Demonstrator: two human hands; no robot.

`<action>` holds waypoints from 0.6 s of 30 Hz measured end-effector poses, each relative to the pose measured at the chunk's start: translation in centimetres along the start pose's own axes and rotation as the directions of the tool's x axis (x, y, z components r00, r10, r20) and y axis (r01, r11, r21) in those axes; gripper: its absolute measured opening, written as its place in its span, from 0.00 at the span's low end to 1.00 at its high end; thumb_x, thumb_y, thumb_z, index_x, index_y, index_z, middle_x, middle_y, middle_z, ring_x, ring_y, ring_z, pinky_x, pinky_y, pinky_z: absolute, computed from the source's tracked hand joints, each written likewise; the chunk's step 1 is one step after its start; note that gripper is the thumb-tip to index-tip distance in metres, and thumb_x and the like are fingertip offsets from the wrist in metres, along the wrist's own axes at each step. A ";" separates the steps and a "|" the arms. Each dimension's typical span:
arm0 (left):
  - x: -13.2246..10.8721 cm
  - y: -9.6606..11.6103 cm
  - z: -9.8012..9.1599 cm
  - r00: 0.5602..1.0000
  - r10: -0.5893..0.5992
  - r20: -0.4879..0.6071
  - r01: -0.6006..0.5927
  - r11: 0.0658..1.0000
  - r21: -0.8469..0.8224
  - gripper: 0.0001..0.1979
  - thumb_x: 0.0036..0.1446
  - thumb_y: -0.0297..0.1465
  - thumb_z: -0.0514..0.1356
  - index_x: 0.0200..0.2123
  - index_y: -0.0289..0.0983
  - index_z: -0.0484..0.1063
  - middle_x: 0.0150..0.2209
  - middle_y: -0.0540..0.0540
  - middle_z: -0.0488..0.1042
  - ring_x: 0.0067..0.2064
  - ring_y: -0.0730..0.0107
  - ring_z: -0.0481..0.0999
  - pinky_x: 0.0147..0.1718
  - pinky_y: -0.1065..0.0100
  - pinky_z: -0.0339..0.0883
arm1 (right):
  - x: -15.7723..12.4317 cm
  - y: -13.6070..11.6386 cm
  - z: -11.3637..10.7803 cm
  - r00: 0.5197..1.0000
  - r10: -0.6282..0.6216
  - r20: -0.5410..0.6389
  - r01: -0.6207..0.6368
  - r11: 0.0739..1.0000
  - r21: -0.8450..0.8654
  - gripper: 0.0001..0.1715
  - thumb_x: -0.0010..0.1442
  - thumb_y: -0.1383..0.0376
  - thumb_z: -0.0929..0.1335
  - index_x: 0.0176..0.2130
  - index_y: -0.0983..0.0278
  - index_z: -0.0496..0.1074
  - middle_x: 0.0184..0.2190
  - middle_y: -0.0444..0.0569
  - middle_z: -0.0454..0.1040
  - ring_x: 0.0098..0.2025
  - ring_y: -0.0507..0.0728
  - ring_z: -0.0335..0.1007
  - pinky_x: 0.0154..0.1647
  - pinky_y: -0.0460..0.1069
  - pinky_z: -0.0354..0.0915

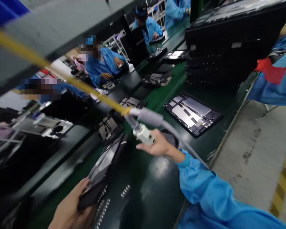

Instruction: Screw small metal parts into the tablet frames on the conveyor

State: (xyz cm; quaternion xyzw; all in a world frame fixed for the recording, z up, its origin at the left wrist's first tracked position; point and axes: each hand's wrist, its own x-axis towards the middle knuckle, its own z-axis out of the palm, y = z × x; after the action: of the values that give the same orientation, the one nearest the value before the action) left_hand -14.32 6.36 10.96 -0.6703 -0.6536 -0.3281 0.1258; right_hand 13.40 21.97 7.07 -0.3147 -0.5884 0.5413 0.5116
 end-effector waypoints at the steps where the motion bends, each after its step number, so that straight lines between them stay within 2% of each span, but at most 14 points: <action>1: -1.0 1.2 0.6 0.996 0.072 0.047 -0.073 0.997 0.014 0.31 0.45 0.29 0.62 0.55 0.51 0.69 0.49 0.48 0.77 0.49 0.44 0.75 0.46 0.47 0.67 | 0.4 -0.2 -1.2 0.999 0.024 -0.047 -0.023 1.000 0.015 0.14 0.47 0.60 0.74 0.33 0.65 0.73 0.17 0.40 0.68 0.18 0.49 0.62 0.19 0.46 0.63; 4: -4.1 4.4 2.1 0.952 0.256 0.169 -0.276 0.955 0.106 0.33 0.50 0.28 0.58 0.61 0.44 0.62 0.49 0.44 0.77 0.50 0.52 0.76 0.46 0.54 0.68 | 0.9 -0.5 -4.3 0.989 0.050 -0.138 -0.044 0.998 0.046 0.16 0.46 0.59 0.75 0.31 0.65 0.71 0.14 0.37 0.66 0.15 0.49 0.62 0.18 0.46 0.63; 8: -8.3 7.5 3.7 0.936 0.173 0.305 -0.213 0.971 0.106 0.35 0.55 0.25 0.51 0.66 0.43 0.52 0.53 0.43 0.74 0.53 0.53 0.74 0.48 0.53 0.62 | 0.4 -0.2 -6.2 0.981 0.085 -0.173 -0.075 0.995 0.064 0.20 0.42 0.58 0.77 0.29 0.65 0.69 0.12 0.36 0.66 0.14 0.48 0.61 0.15 0.45 0.61; 10: -9.7 8.4 4.6 0.904 0.192 0.382 -0.251 0.962 0.110 0.35 0.57 0.26 0.52 0.67 0.42 0.48 0.56 0.42 0.71 0.55 0.51 0.72 0.49 0.51 0.60 | -0.1 0.2 -6.2 0.975 0.111 -0.192 -0.098 0.992 0.076 0.20 0.41 0.58 0.77 0.29 0.65 0.69 0.12 0.36 0.66 0.14 0.48 0.61 0.15 0.45 0.62; 12: -10.1 9.0 5.5 0.849 0.261 0.459 -0.342 0.934 0.101 0.37 0.57 0.34 0.57 0.67 0.38 0.46 0.59 0.40 0.68 0.57 0.47 0.69 0.52 0.48 0.57 | -0.4 0.5 -5.8 0.972 0.121 -0.199 -0.107 0.991 0.080 0.20 0.40 0.59 0.77 0.28 0.65 0.69 0.12 0.37 0.67 0.14 0.48 0.61 0.16 0.45 0.62; 14: -9.8 9.9 6.6 0.798 0.292 0.527 -0.389 0.918 0.082 0.43 0.54 0.44 0.61 0.67 0.35 0.47 0.61 0.37 0.64 0.61 0.42 0.63 0.56 0.44 0.52 | -0.5 0.8 -5.4 0.972 0.124 -0.199 -0.112 0.991 0.072 0.19 0.40 0.60 0.77 0.29 0.65 0.70 0.12 0.37 0.67 0.13 0.48 0.61 0.16 0.46 0.62; 16: -8.8 10.9 7.8 0.773 0.272 0.573 -0.368 0.928 0.055 0.48 0.50 0.49 0.63 0.66 0.33 0.48 0.63 0.36 0.60 0.64 0.39 0.57 0.58 0.39 0.49 | -0.5 1.0 -5.2 0.972 0.124 -0.201 -0.115 0.992 0.059 0.19 0.41 0.60 0.77 0.31 0.66 0.71 0.12 0.38 0.68 0.13 0.49 0.61 0.16 0.46 0.61; 18: -7.9 11.9 8.8 0.762 0.264 0.591 -0.337 0.941 0.014 0.48 0.49 0.50 0.63 0.66 0.32 0.50 0.64 0.34 0.59 0.65 0.38 0.55 0.58 0.35 0.48 | -0.4 1.2 -5.0 0.972 0.123 -0.200 -0.116 0.992 0.047 0.19 0.41 0.61 0.76 0.33 0.66 0.72 0.12 0.38 0.68 0.14 0.49 0.61 0.16 0.46 0.61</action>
State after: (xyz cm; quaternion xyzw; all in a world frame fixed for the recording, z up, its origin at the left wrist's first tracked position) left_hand 0.04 3.99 2.58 -0.8254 -0.5628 -0.0436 0.0111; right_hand 18.04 23.47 5.31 -0.3940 -0.5037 0.5464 0.5408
